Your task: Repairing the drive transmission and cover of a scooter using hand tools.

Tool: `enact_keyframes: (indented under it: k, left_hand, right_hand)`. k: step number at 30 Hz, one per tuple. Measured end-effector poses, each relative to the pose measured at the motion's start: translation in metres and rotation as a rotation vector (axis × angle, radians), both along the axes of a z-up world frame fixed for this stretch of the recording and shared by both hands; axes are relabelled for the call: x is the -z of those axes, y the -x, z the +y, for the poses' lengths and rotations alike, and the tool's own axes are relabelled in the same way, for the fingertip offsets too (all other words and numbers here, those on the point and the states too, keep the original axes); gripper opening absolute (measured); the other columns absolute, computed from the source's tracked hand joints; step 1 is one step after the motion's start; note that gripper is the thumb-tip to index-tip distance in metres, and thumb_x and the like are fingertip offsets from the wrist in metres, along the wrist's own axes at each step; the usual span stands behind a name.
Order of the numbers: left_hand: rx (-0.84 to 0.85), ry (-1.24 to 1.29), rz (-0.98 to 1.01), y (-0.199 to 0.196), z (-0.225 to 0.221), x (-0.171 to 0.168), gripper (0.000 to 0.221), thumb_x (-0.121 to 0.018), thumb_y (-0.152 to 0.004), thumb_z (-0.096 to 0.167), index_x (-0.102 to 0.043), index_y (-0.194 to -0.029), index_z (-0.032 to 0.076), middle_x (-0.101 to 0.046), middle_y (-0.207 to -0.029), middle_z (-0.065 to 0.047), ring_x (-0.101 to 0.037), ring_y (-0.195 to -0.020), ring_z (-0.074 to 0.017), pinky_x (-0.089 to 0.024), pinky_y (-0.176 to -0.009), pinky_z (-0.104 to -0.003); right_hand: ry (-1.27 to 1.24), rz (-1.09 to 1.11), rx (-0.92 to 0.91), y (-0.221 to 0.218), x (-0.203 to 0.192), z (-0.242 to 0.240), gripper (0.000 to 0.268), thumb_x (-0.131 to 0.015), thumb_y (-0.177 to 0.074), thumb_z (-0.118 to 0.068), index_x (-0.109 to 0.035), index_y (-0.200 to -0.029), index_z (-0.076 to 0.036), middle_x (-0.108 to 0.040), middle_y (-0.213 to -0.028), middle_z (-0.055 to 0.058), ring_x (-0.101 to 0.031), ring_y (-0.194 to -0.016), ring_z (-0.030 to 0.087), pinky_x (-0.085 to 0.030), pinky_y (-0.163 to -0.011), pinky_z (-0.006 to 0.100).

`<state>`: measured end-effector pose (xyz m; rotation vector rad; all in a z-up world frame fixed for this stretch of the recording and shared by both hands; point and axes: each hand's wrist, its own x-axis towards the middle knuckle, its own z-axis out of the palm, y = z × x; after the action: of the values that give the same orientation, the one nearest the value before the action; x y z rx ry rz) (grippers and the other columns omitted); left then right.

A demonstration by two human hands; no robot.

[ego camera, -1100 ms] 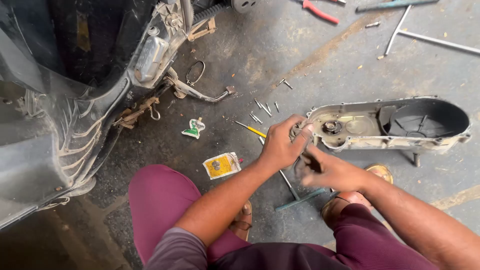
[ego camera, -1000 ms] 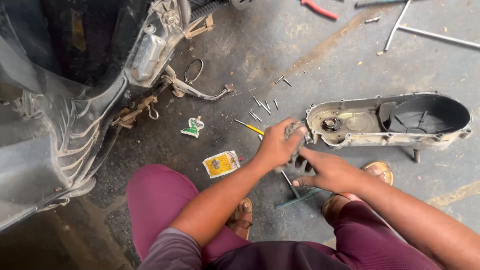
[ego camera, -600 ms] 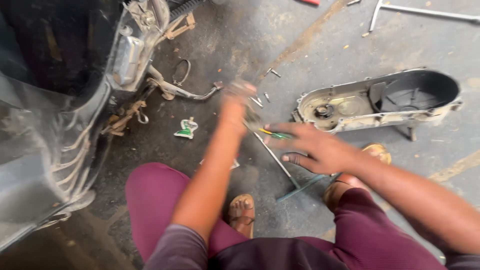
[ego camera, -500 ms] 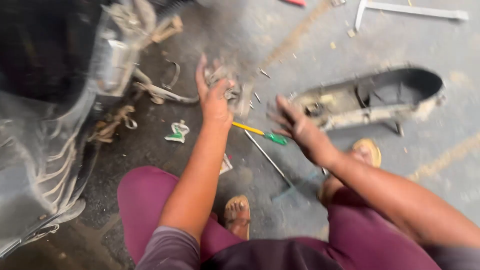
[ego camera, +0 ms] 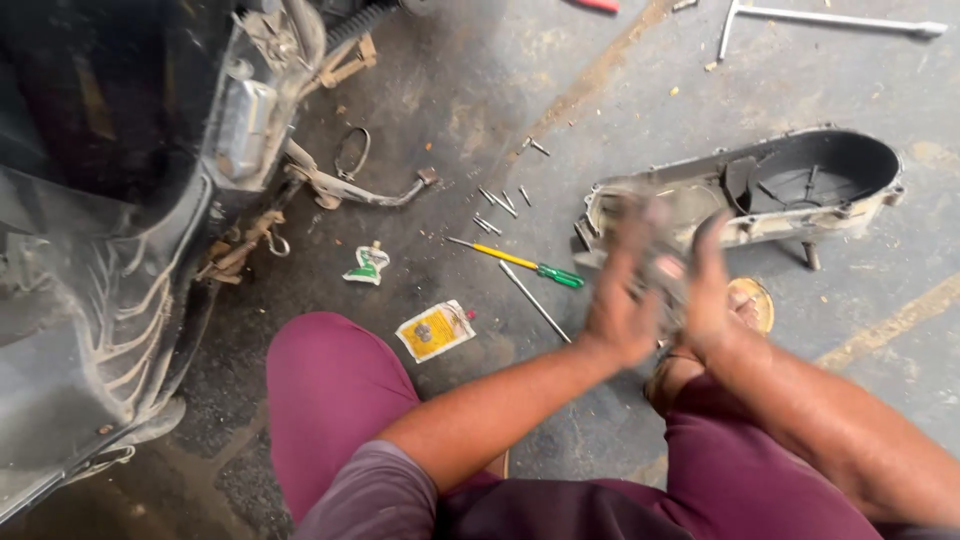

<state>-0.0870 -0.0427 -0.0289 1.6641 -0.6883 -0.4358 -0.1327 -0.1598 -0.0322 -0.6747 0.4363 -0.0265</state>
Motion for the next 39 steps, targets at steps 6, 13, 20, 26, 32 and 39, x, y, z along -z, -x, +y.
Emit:
enact_keyframes:
  k: [6, 13, 20, 26, 32, 39]
  left_hand:
    - [-0.097, -0.009, 0.060, -0.064, -0.008, 0.005, 0.063, -0.045, -0.110, 0.017, -0.020, -0.167, 0.012, -0.030, -0.171, -0.018, -0.029, -0.160, -0.0340, -0.027, -0.134, -0.047]
    - [0.154, 0.324, 0.499, -0.008, 0.004, 0.013, 0.069, -0.020, -0.115, 0.051, -0.011, -0.169, 0.009, -0.009, -0.179, -0.011, -0.004, -0.168, -0.0240, -0.006, -0.138, -0.039]
    - [0.228, 0.306, 1.067, -0.018, 0.059, -0.007, 0.079, -0.024, -0.107, 0.062, -0.012, -0.169, 0.013, -0.017, -0.174, -0.016, -0.024, -0.159, -0.0332, -0.023, -0.128, -0.049]
    - [0.009, 0.616, 1.309, -0.068, 0.050, 0.003, 0.081, -0.022, -0.105, 0.070, -0.022, -0.166, 0.016, -0.032, -0.166, -0.021, -0.033, -0.151, -0.0415, -0.030, -0.122, -0.055]
    - [-0.099, 0.477, 1.234, -0.086, 0.083, -0.057, 0.093, -0.031, -0.098, 0.077, -0.009, -0.147, 0.001, -0.025, -0.173, -0.021, -0.029, -0.161, -0.0339, -0.026, -0.131, -0.051]
    - [-0.115, -1.000, -0.843, -0.234, 0.193, -0.126, 0.120, -0.081, -0.078, 0.071, -0.021, -0.164, 0.013, -0.029, -0.167, -0.019, -0.027, -0.155, -0.0387, -0.024, -0.131, -0.050]
  right_hand:
    - [0.099, -0.083, -0.053, -0.011, -0.007, 0.031, 0.078, -0.039, -0.105, -0.054, -0.017, -0.163, -0.008, -0.026, -0.169, 0.012, -0.027, -0.154, 0.028, -0.024, -0.126, 0.044]
    - [1.058, -0.185, 0.020, -0.004, 0.049, -0.002, 0.066, -0.025, -0.118, -0.048, -0.026, -0.164, -0.001, -0.025, -0.173, 0.019, -0.021, -0.163, 0.032, -0.019, -0.132, 0.043]
    - [1.355, -0.068, 0.045, -0.013, 0.010, -0.033, 0.040, -0.067, -0.104, -0.016, -0.056, -0.142, -0.013, -0.064, -0.142, 0.014, -0.064, -0.126, 0.030, -0.048, -0.110, 0.036]
    - [1.425, -0.640, -0.251, -0.029, -0.003, 0.029, 0.054, -0.079, -0.080, -0.029, -0.062, -0.127, -0.010, -0.058, -0.134, 0.017, -0.056, -0.124, 0.043, -0.039, -0.113, 0.056]
    - [1.582, -0.551, -0.327, -0.088, 0.045, 0.000, 0.061, -0.071, -0.074, -0.015, -0.057, -0.133, -0.007, -0.052, -0.149, 0.025, -0.050, -0.135, 0.049, -0.039, -0.114, 0.057]
    - [1.250, -0.048, -0.267, -0.162, 0.035, -0.049, 0.055, -0.061, -0.105, -0.023, -0.042, -0.156, -0.012, -0.067, -0.128, 0.022, -0.066, -0.117, 0.041, -0.052, -0.100, 0.046]
